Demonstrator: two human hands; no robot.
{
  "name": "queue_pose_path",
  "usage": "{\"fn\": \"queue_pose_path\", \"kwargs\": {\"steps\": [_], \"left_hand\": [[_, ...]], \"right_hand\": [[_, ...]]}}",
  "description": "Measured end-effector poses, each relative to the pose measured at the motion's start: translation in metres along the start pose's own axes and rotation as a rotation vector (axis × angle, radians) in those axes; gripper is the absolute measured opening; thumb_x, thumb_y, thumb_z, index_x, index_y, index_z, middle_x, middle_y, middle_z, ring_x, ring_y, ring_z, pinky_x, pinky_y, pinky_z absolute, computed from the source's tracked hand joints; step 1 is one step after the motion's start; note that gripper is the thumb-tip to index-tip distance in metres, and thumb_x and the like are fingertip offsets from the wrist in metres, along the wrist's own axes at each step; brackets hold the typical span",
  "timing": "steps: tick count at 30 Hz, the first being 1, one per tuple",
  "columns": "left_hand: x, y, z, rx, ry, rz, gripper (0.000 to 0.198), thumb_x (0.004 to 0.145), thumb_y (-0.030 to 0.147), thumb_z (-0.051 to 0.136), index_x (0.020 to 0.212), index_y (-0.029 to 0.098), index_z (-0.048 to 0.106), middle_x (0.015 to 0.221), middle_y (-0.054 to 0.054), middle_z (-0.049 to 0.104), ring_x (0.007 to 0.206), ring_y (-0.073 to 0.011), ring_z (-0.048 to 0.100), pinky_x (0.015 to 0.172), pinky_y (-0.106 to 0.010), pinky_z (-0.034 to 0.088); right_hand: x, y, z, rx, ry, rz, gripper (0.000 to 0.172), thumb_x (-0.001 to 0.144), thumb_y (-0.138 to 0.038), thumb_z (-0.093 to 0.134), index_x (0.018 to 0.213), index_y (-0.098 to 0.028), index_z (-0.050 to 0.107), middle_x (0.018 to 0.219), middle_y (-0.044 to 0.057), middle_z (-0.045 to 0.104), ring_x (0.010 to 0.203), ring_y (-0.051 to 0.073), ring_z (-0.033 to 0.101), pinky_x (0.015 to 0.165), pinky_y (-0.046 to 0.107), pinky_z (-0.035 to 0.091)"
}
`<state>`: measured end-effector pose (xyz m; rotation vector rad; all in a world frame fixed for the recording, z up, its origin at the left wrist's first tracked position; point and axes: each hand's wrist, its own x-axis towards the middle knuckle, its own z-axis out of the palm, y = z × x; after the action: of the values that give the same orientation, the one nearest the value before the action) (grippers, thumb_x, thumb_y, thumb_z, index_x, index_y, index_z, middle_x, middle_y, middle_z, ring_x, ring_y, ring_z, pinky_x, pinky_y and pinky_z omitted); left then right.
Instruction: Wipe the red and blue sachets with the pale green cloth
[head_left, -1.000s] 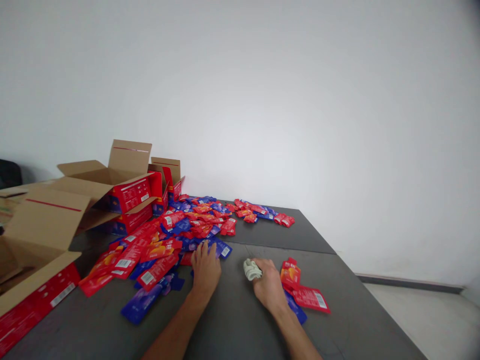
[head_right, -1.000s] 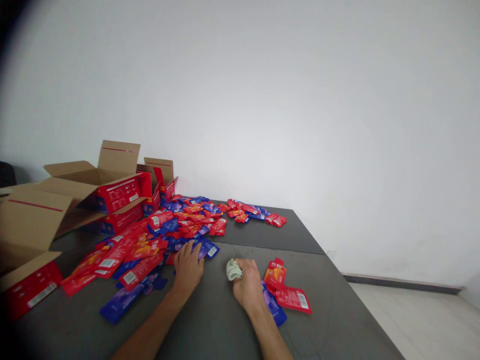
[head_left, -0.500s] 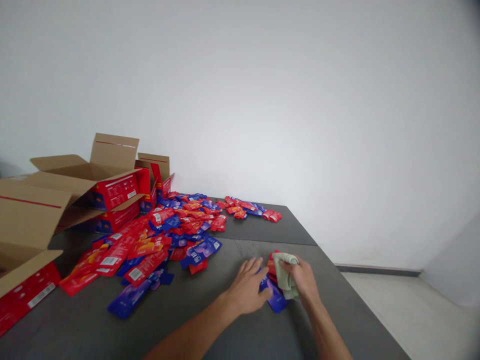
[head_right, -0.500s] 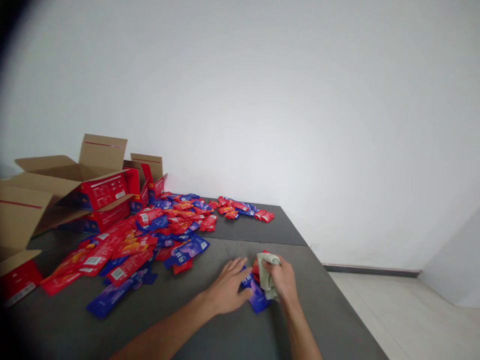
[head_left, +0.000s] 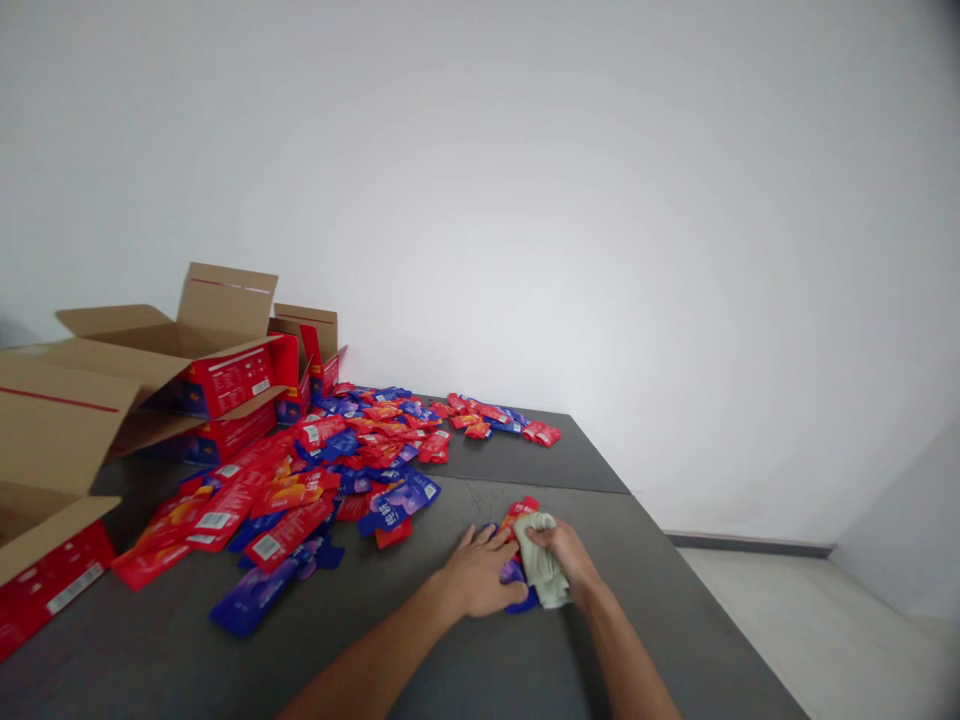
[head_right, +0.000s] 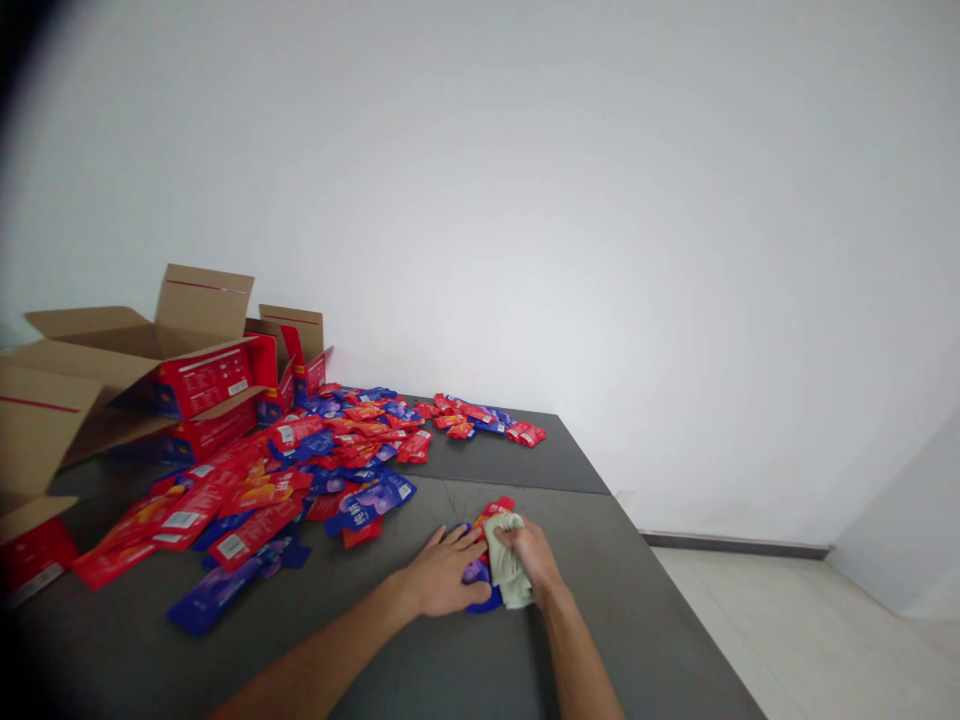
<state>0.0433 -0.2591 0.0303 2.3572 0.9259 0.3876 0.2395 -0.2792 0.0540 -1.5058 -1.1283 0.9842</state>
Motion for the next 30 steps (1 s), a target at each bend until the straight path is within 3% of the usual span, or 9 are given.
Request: {"fn": "queue_pose_path", "kwargs": {"steps": [5,9,12,15,18,22,27,30], "left_hand": [[-0.021,-0.031,-0.031,-0.043,0.047,-0.045,0.083,0.07,0.051,0.07,0.147,0.031,0.046,0.161,-0.008,0.033,0.149,-0.0357,0.025,0.12,-0.053,0.02],[-0.032,-0.046,-0.038,-0.1,0.091,-0.065,0.085,0.067,0.044,0.072,0.147,0.029,0.046,0.161,-0.008,0.032,0.15,-0.0341,0.024,0.12,-0.048,0.021],[-0.036,-0.047,-0.037,-0.108,0.124,-0.06,0.085,0.064,0.034,0.071,0.145,0.03,0.049,0.16,-0.007,0.035,0.148,-0.0342,0.026,0.119,-0.046,0.022],[-0.04,-0.042,-0.037,-0.088,0.255,-0.147,0.085,0.059,0.029,0.071,0.142,0.029,0.051,0.15,-0.01,0.048,0.14,-0.0371,0.038,0.115,-0.047,0.028],[-0.043,-0.035,-0.035,-0.021,0.417,-0.298,0.063,0.065,0.036,0.068,0.125,0.021,0.063,0.123,-0.017,0.064,0.121,-0.0391,0.052,0.105,-0.049,0.035],[-0.04,-0.031,-0.031,-0.016,0.46,-0.412,0.041,0.065,0.04,0.071,0.098,0.016,0.067,0.101,-0.018,0.068,0.101,-0.0382,0.061,0.09,-0.047,0.043],[-0.035,-0.035,-0.033,-0.383,0.518,-0.534,0.027,0.05,0.014,0.074,0.074,0.02,0.062,0.074,-0.006,0.066,0.076,-0.0278,0.063,0.072,-0.036,0.043],[-0.037,-0.042,-0.042,-0.669,0.49,-0.49,0.01,0.057,0.015,0.069,0.062,0.018,0.061,0.061,-0.001,0.059,0.06,-0.0198,0.057,0.059,-0.029,0.038]], "right_hand": [[0.011,-0.003,0.045,0.04,-0.137,0.017,0.033,0.066,-0.035,0.066,0.092,-0.015,0.071,0.079,0.004,0.074,0.071,0.021,0.068,0.064,0.028,0.05],[0.017,-0.006,0.066,0.041,-0.158,0.016,0.028,0.066,-0.031,0.062,0.088,-0.017,0.07,0.077,0.001,0.072,0.069,0.02,0.066,0.062,0.026,0.048],[0.016,-0.011,0.069,0.03,-0.15,0.018,0.025,0.065,-0.031,0.062,0.084,-0.017,0.068,0.075,0.002,0.071,0.068,0.02,0.065,0.059,0.025,0.046],[0.012,-0.015,0.065,0.039,-0.143,0.016,0.025,0.066,-0.032,0.063,0.085,-0.017,0.068,0.075,0.002,0.071,0.069,0.021,0.065,0.06,0.026,0.046],[0.01,-0.015,0.061,0.056,-0.115,-0.002,0.024,0.068,-0.033,0.063,0.085,-0.017,0.067,0.074,0.002,0.07,0.068,0.02,0.064,0.06,0.026,0.045],[0.009,-0.014,0.058,0.07,-0.075,-0.038,0.025,0.069,-0.035,0.065,0.087,-0.017,0.066,0.074,0.001,0.068,0.067,0.019,0.06,0.059,0.025,0.043],[0.0,-0.02,0.059,0.03,-0.082,-0.165,0.023,0.071,-0.038,0.069,0.082,-0.017,0.067,0.072,0.0,0.066,0.068,0.018,0.058,0.061,0.026,0.042],[-0.005,-0.022,0.062,0.009,-0.112,-0.209,0.027,0.075,-0.04,0.07,0.089,-0.017,0.068,0.077,0.001,0.067,0.07,0.019,0.059,0.064,0.026,0.044]]}}
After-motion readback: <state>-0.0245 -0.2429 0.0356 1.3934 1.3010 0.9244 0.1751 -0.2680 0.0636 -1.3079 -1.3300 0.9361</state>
